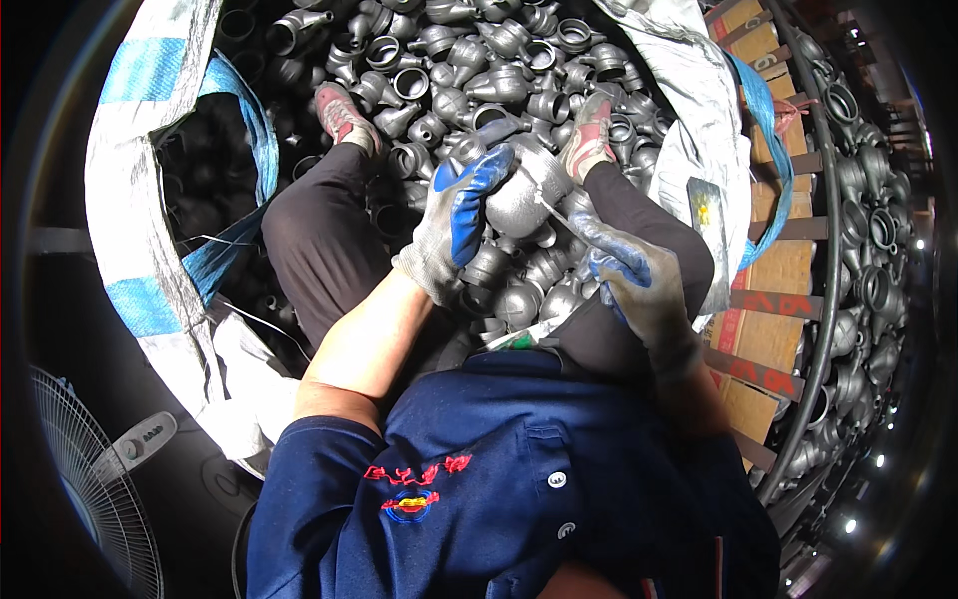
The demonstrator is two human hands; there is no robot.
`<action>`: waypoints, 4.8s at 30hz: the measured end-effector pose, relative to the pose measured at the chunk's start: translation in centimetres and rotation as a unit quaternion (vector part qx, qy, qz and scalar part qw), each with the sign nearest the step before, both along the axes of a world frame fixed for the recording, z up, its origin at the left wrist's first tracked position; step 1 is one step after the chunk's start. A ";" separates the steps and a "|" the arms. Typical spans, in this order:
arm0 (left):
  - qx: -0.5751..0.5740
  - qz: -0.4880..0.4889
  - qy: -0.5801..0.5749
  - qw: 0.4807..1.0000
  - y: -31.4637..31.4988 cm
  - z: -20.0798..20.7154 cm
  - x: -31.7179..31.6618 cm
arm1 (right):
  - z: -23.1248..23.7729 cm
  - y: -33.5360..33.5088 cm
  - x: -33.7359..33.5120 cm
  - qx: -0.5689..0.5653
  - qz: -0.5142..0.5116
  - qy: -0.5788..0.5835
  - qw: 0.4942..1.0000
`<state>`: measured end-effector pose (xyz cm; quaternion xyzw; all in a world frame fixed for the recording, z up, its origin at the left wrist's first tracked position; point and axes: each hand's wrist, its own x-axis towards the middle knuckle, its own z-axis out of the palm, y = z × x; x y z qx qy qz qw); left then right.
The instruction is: Manually deburring metal pipe fittings using a small scraping tool while sitting at a large storage bag.
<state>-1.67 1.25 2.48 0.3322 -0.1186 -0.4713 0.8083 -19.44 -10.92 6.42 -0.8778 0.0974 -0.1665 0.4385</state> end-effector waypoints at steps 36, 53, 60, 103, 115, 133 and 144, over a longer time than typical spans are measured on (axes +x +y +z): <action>0.022 0.012 -0.095 0.995 0.1 -1.1 0.1 | 1.1 -0.4 0.0 -0.048 -0.063 0.081 0.994; 0.047 0.028 -0.090 0.994 0.2 -0.7 -0.1 | 1.7 -0.9 0.1 -0.104 -0.037 0.056 0.992; 0.094 0.020 -0.128 0.987 0.3 -0.7 -0.1 | 2.5 -0.4 0.5 -0.158 -0.022 0.109 0.981; 0.106 0.074 -0.366 0.922 0.0 -1.4 -1.1 | -4.3 0.9 3.8 0.438 -0.144 -0.027 0.887; -0.006 0.028 -0.066 0.997 -0.3 -1.1 -0.9 | -1.1 1.0 3.4 0.373 -0.151 -0.105 0.910; -0.025 0.019 0.061 0.998 -0.4 -2.5 -0.4 | -2.2 3.0 2.3 -0.030 0.037 -0.072 0.996; -0.019 0.005 0.063 0.998 -0.6 -2.9 -0.7 | -2.4 2.5 2.1 -0.012 0.026 -0.092 0.995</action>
